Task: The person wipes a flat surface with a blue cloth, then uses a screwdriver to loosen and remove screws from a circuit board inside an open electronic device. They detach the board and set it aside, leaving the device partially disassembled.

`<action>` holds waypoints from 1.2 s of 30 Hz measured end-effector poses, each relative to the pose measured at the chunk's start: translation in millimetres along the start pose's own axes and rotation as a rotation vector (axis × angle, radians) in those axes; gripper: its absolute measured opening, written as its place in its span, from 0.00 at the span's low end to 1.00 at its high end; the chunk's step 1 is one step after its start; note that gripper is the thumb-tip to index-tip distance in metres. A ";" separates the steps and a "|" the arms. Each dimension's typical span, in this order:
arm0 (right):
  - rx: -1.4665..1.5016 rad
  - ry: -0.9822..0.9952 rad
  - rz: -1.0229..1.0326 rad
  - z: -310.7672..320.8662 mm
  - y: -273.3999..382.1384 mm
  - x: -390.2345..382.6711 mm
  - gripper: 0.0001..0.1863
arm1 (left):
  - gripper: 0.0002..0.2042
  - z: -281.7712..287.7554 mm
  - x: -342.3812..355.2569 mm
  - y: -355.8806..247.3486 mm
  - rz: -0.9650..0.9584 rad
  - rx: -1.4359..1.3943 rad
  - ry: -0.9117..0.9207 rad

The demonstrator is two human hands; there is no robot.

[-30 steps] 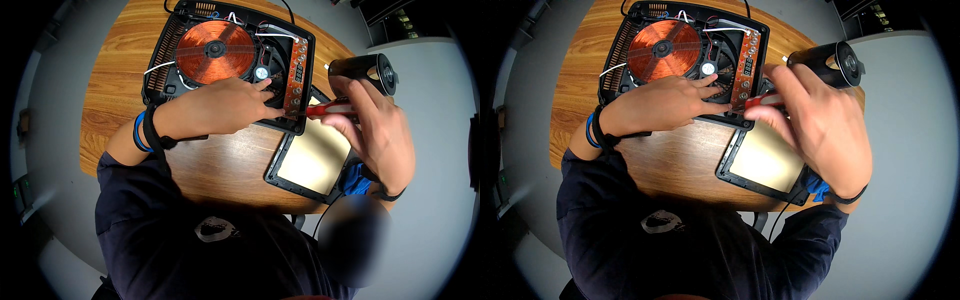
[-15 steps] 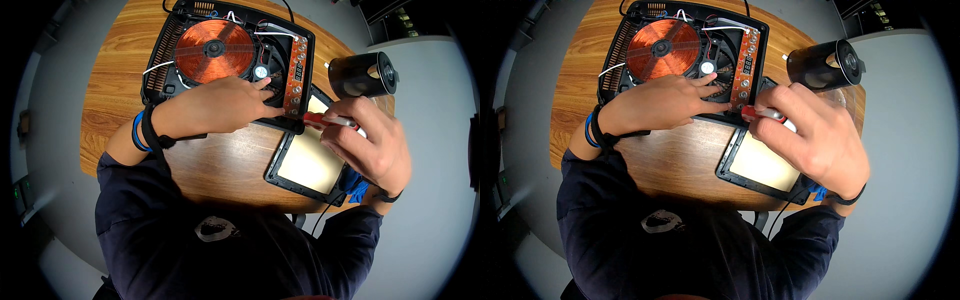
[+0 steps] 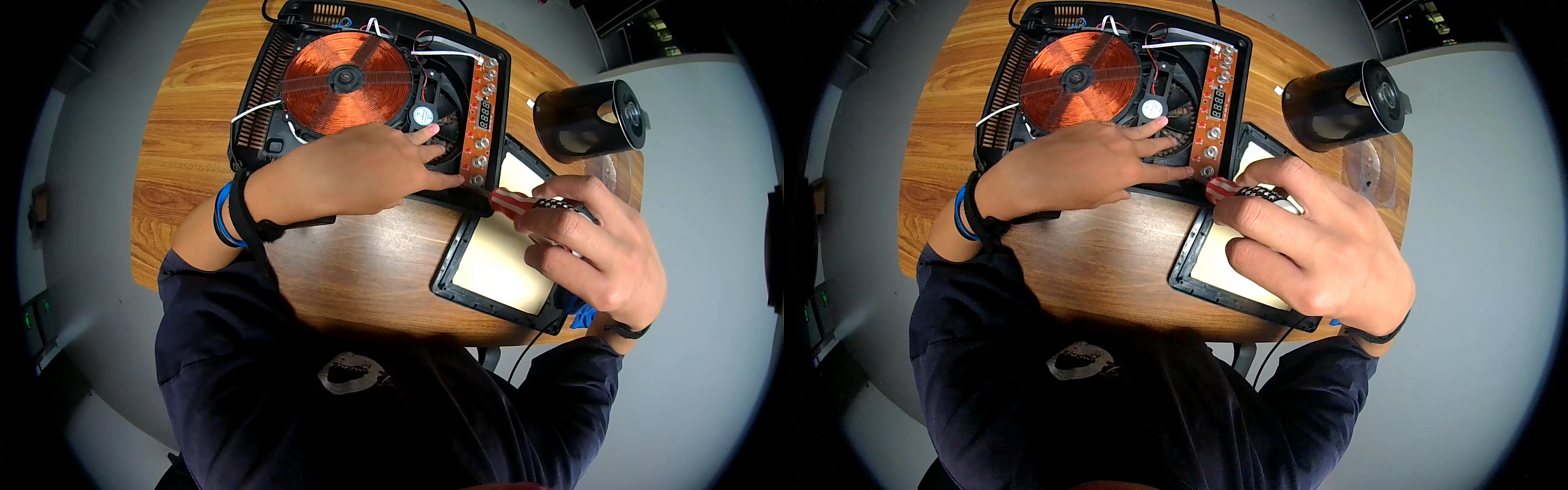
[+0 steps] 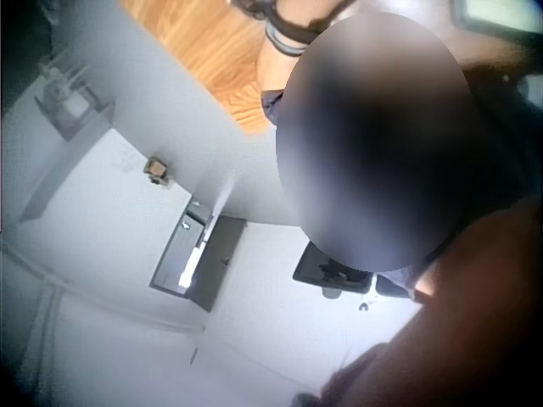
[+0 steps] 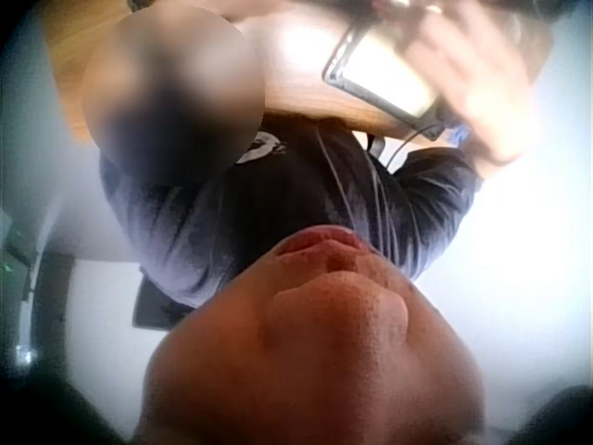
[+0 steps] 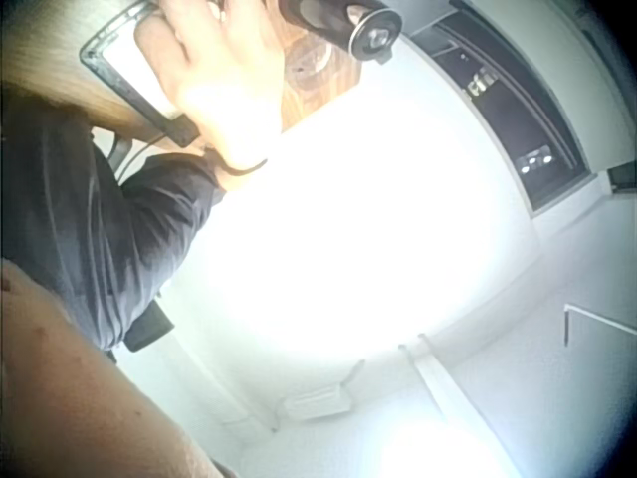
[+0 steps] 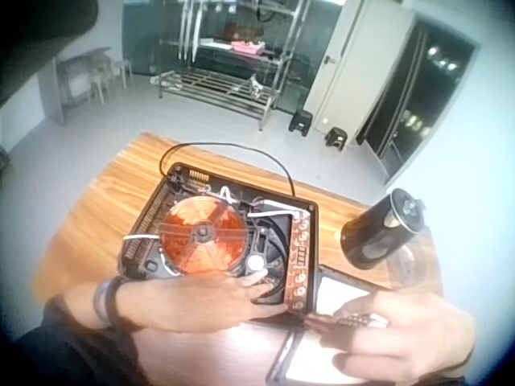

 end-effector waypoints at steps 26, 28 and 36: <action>0.278 -0.178 -0.486 -30.6 -35.5 -110.9 0.13 | 0.49 7.5 -0.2 -3.4 -0.019 -0.077 0.077; 0.316 -0.189 -0.588 -45.9 -36.7 -132.1 0.13 | 0.48 5.9 0.4 -1.9 -0.021 -0.049 0.094; 0.454 -0.175 -0.556 -100.7 -58.2 -155.2 0.11 | 0.40 23.3 1.5 -11.2 -0.007 -0.039 0.191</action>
Point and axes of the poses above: each hand's wrist, its own x-axis towards the middle knuckle, its own z-axis out of the back of the hand, y = z × x, the point moved 8 cm from there along x, towards the middle knuckle, and after that the axes turned 15 degrees about y, right-handed, at the moved point
